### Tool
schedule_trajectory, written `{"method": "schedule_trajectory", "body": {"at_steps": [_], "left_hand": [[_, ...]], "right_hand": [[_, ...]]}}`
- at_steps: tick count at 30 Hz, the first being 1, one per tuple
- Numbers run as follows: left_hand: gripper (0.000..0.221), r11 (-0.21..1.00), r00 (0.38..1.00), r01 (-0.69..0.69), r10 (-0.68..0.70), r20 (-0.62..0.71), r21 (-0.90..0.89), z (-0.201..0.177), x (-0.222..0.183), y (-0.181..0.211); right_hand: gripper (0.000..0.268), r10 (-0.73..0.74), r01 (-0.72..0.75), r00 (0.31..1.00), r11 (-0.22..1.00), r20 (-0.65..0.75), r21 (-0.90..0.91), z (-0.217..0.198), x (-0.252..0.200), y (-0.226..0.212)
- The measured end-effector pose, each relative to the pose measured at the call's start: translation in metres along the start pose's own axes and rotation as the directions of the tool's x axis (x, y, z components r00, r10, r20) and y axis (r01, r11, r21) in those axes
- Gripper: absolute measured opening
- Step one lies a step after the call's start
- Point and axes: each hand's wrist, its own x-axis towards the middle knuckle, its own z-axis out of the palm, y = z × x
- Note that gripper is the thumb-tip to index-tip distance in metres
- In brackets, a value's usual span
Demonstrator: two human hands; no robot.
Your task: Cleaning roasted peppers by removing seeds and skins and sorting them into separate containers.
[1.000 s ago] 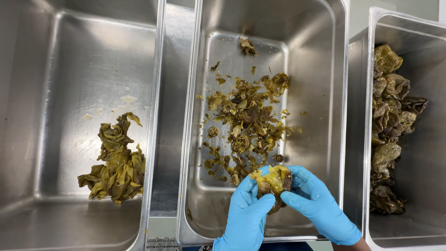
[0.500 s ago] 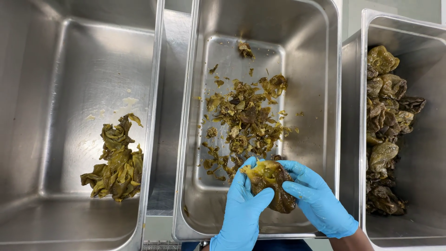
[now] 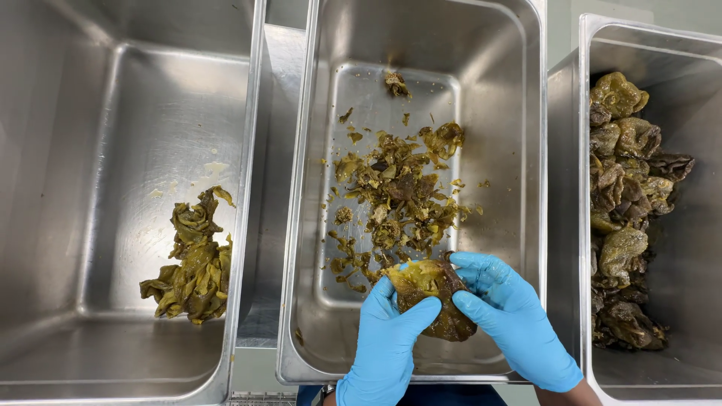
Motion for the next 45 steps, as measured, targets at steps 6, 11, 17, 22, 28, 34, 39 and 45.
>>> {"method": "schedule_trajectory", "body": {"at_steps": [6, 11, 17, 22, 28, 34, 39, 45], "left_hand": [[0.050, 1.000, 1.000, -0.007, 0.006, -0.021, -0.018, -0.002, 0.002, -0.005], [0.048, 0.998, 0.999, 0.019, -0.021, -0.029, -0.065, -0.004, 0.003, -0.006], [0.047, 0.992, 0.999, 0.028, -0.030, -0.015, -0.119, -0.006, 0.004, -0.007], [0.048, 0.986, 0.997, 0.072, -0.074, -0.009, -0.148, -0.003, 0.004, -0.002], [0.050, 0.992, 0.997, 0.074, -0.075, 0.002, -0.100, -0.005, 0.005, -0.006], [0.052, 0.991, 0.996, 0.091, -0.090, 0.009, -0.094, -0.007, 0.007, -0.007], [0.049, 0.951, 0.989, 0.146, -0.130, 0.076, -0.274, -0.007, 0.006, -0.001], [0.051, 0.965, 0.993, 0.088, -0.066, 0.099, -0.246, -0.004, 0.002, 0.001]], "right_hand": [[0.047, 0.055, -0.055, 0.998, 0.998, -0.014, -0.038, -0.004, 0.000, -0.003], [0.046, 0.032, -0.032, 0.999, 0.999, -0.025, 0.007, -0.006, 0.003, 0.010], [0.043, 0.038, -0.042, 0.999, 0.982, 0.026, 0.182, -0.009, 0.004, 0.014], [0.043, 0.084, -0.095, 0.995, 0.968, 0.055, 0.230, -0.010, 0.002, 0.003], [0.054, -0.410, 0.492, 0.870, 0.743, 0.273, -0.454, -0.013, -0.012, -0.014], [0.074, -0.389, 0.593, 0.805, 0.493, 0.448, -0.637, -0.003, -0.023, -0.044], [0.070, -0.293, 0.441, 0.888, 0.761, 0.354, -0.477, 0.000, -0.021, -0.039], [0.061, -0.393, 0.491, 0.871, 0.721, 0.296, -0.489, 0.004, -0.013, -0.028]]}}
